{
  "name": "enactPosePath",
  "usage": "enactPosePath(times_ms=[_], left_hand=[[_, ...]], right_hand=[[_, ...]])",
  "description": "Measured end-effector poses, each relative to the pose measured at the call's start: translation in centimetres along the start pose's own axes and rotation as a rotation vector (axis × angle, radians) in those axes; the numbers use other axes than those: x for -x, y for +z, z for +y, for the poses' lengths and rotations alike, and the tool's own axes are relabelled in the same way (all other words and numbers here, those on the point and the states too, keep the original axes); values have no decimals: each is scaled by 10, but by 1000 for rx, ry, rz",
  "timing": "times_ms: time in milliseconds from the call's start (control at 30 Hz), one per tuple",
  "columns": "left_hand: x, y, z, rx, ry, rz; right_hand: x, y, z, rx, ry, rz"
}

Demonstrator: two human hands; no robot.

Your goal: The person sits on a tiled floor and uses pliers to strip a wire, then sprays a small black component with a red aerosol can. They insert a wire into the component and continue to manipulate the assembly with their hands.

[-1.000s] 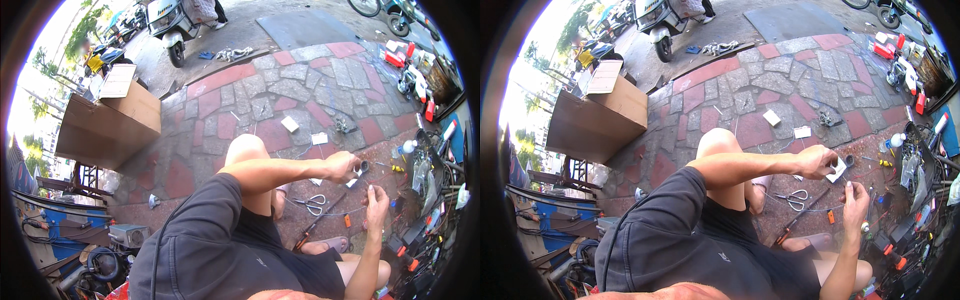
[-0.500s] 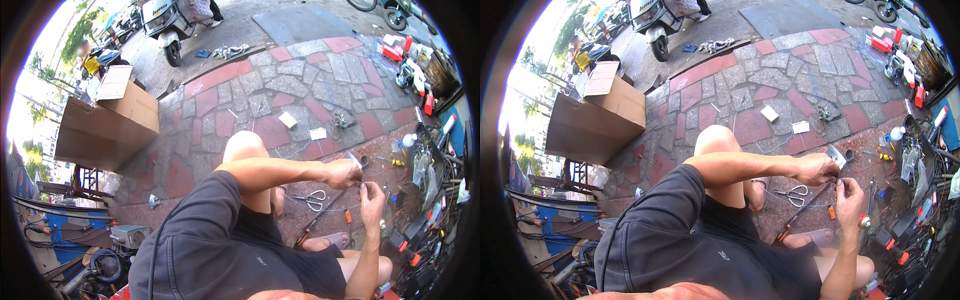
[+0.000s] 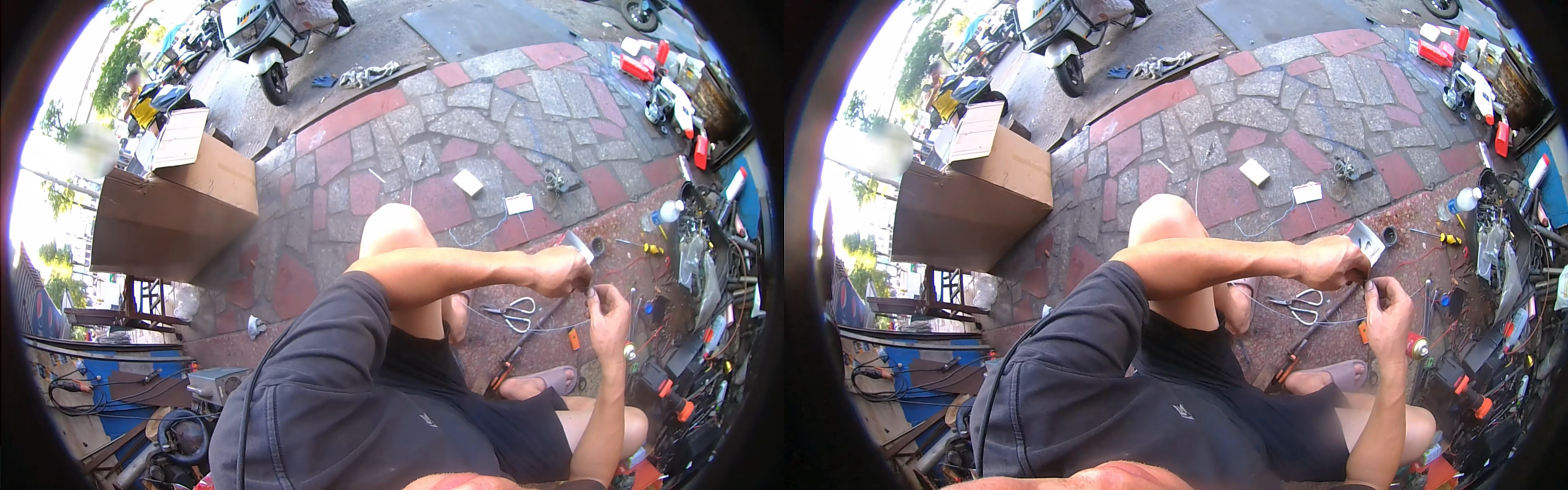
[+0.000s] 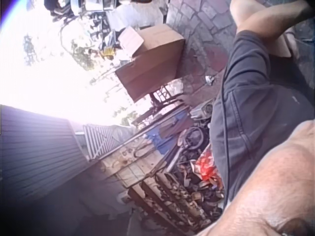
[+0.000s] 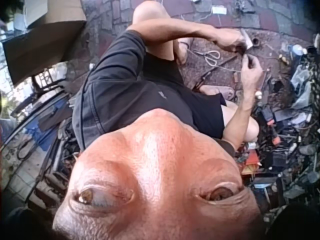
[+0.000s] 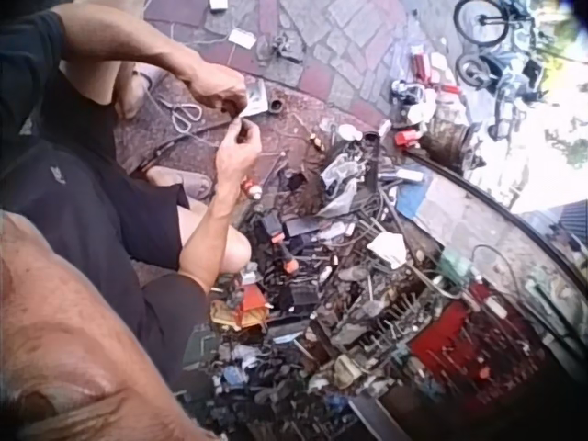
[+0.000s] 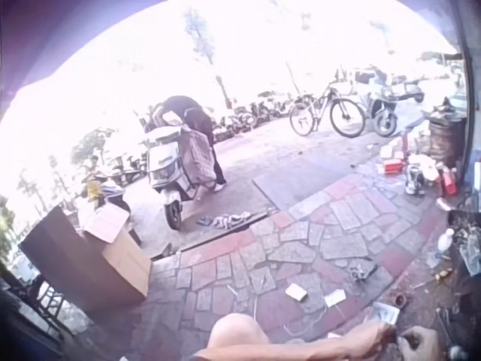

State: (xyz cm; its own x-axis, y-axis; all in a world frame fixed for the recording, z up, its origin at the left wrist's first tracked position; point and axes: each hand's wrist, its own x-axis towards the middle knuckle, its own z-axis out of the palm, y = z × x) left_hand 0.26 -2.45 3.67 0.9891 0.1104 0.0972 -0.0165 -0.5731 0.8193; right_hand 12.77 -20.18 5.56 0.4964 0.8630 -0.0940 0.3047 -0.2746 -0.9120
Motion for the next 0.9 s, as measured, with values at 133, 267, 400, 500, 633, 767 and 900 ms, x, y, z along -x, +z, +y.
enactPosePath(times_ms=[133, 267, 400, 500, 633, 767, 900], left_hand=[[-6, -4, -14, -28, 56, 19], [-11, -19, 9, 34, -191, 18], [-13, -21, 10, 431, -342, 51], [-11, -21, 1, 446, -303, 72], [-10, -14, 1, 570, -294, 78], [-13, -18, 7, 622, -299, 46], [-16, -15, 3, 645, -299, 53]], right_hand=[[-5, -3, 0, 51, -66, 17], [-10, -7, 4, 66, -111, 85], [-7, -9, -3, -44, -55, 190], [-4, -12, -2, -38, -37, 227], [-2, -12, -1, -37, -23, 204], [-1, -9, -8, 45, -119, 221], [2, -11, -11, 116, -169, 230]])
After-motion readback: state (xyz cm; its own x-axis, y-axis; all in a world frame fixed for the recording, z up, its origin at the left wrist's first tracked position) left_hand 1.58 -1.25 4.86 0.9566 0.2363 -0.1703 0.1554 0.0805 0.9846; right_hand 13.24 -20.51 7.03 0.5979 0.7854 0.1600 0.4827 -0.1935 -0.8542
